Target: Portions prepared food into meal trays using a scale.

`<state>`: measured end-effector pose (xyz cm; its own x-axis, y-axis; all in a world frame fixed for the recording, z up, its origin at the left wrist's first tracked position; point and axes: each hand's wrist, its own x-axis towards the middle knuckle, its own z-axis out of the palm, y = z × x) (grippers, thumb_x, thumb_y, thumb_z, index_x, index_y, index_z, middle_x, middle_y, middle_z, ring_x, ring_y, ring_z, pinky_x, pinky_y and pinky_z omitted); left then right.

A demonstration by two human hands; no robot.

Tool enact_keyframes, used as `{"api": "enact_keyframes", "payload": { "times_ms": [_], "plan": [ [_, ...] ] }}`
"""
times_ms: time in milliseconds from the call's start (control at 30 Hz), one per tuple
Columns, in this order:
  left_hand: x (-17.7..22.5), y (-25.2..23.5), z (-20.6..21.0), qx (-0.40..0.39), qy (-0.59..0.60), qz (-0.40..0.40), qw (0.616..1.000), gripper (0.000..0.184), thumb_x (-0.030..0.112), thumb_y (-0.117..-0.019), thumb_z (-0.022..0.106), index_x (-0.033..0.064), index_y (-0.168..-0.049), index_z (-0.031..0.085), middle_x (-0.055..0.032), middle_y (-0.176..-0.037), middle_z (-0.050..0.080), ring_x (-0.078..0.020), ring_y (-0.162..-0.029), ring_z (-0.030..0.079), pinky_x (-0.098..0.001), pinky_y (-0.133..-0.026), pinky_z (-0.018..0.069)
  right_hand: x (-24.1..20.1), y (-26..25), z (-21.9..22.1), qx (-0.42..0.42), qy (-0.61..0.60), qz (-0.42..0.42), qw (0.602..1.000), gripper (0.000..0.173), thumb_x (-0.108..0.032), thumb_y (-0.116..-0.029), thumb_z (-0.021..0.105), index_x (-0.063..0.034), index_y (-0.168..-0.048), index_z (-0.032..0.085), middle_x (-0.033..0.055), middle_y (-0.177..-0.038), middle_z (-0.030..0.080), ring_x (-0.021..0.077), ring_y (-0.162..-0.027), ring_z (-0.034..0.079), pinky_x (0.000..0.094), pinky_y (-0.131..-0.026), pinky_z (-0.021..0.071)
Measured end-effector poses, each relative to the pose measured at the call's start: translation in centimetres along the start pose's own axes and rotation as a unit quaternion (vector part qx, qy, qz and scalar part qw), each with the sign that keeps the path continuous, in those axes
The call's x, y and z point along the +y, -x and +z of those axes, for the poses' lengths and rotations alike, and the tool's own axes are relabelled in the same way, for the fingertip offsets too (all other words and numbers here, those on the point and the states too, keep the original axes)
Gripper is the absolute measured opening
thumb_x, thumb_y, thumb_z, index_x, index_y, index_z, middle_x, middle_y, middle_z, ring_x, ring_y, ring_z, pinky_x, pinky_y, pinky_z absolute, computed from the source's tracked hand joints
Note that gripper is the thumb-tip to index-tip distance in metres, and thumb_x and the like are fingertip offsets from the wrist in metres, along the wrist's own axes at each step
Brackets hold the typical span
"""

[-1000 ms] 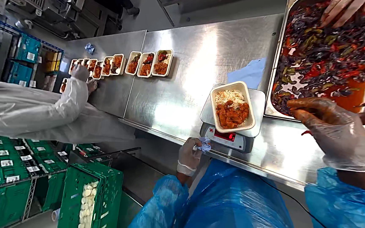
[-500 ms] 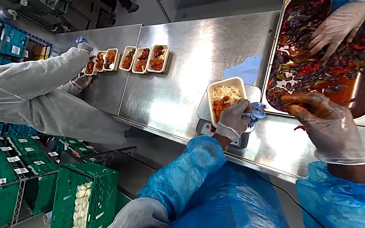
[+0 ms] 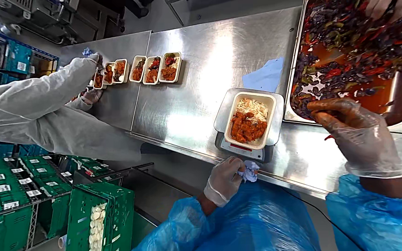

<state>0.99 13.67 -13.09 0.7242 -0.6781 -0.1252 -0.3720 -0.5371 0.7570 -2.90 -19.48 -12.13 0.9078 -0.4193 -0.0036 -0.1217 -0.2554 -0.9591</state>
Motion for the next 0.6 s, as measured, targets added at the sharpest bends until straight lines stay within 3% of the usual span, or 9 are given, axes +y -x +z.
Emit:
{"api": "enact_keyframes", "payload": {
  "times_ms": [167, 267, 400, 500, 600],
  "plan": [
    [-2.1, 2.1, 0.1, 0.066, -0.011, -0.03, 0.997, 0.012, 0.005, -0.0865, 0.074, 0.0098, -0.097, 0.073, -0.0021, -0.104, 0.072, -0.0125, -0.097, 0.07, -0.0345, -0.086, 0.0617, -0.1, 0.2, 0.8, -0.021, 0.018, 0.002, 1.0, 0.025, -0.019, -0.1015, 0.061, -0.0154, -0.125, 0.069, 0.0024, -0.124, 0.068, 0.0104, -0.102, 0.067, 0.0305, -0.09, 0.0571],
    [0.0, 0.0, 0.4, 0.085, 0.004, -0.023, 0.996, 0.016, 0.006, -0.0892, 0.074, 0.0083, -0.105, 0.072, -0.0038, -0.11, 0.071, -0.0125, -0.099, 0.07, -0.0333, -0.087, 0.0619, -0.6, -0.2, 1.5, -0.031, 0.021, 0.0, 0.999, 0.025, -0.019, -0.0998, 0.062, -0.0149, -0.123, 0.07, 0.0024, -0.126, 0.067, 0.0077, -0.105, 0.066, 0.0275, -0.092, 0.056],
    [1.6, -2.8, 1.7, 0.081, -0.021, -0.019, 0.996, 0.024, 0.005, -0.0915, 0.071, 0.0089, -0.115, 0.068, -0.0081, -0.117, 0.069, -0.0201, -0.096, 0.07, -0.0409, -0.08, 0.0618, -1.2, 0.1, 2.1, -0.041, 0.016, 0.007, 0.999, 0.024, -0.018, -0.1013, 0.061, -0.0152, -0.124, 0.07, 0.0026, -0.128, 0.067, 0.01, -0.107, 0.067, 0.0298, -0.091, 0.0569],
    [1.9, -4.3, 3.3, 0.081, -0.033, -0.016, 0.996, 0.021, 0.001, -0.0886, 0.072, 0.0063, -0.109, 0.071, -0.0109, -0.111, 0.07, -0.0235, -0.094, 0.071, -0.0446, -0.079, 0.0617, -1.4, 0.4, 2.0, -0.036, 0.01, 0.004, 0.999, 0.024, -0.016, -0.1013, 0.061, -0.0132, -0.123, 0.07, 0.0032, -0.127, 0.067, 0.0112, -0.108, 0.067, 0.0305, -0.093, 0.0568],
    [2.0, -4.1, 5.5, 0.044, -0.033, 0.047, 0.997, 0.019, 0.0, -0.0844, 0.074, 0.0064, -0.102, 0.074, -0.0086, -0.105, 0.072, -0.0212, -0.097, 0.07, -0.0417, -0.086, 0.0607, -1.1, 0.6, 1.7, -0.033, 0.007, 0.003, 0.999, 0.024, -0.017, -0.1015, 0.061, -0.0136, -0.124, 0.069, 0.0026, -0.126, 0.067, 0.0113, -0.108, 0.067, 0.031, -0.094, 0.057]
  ]
}}
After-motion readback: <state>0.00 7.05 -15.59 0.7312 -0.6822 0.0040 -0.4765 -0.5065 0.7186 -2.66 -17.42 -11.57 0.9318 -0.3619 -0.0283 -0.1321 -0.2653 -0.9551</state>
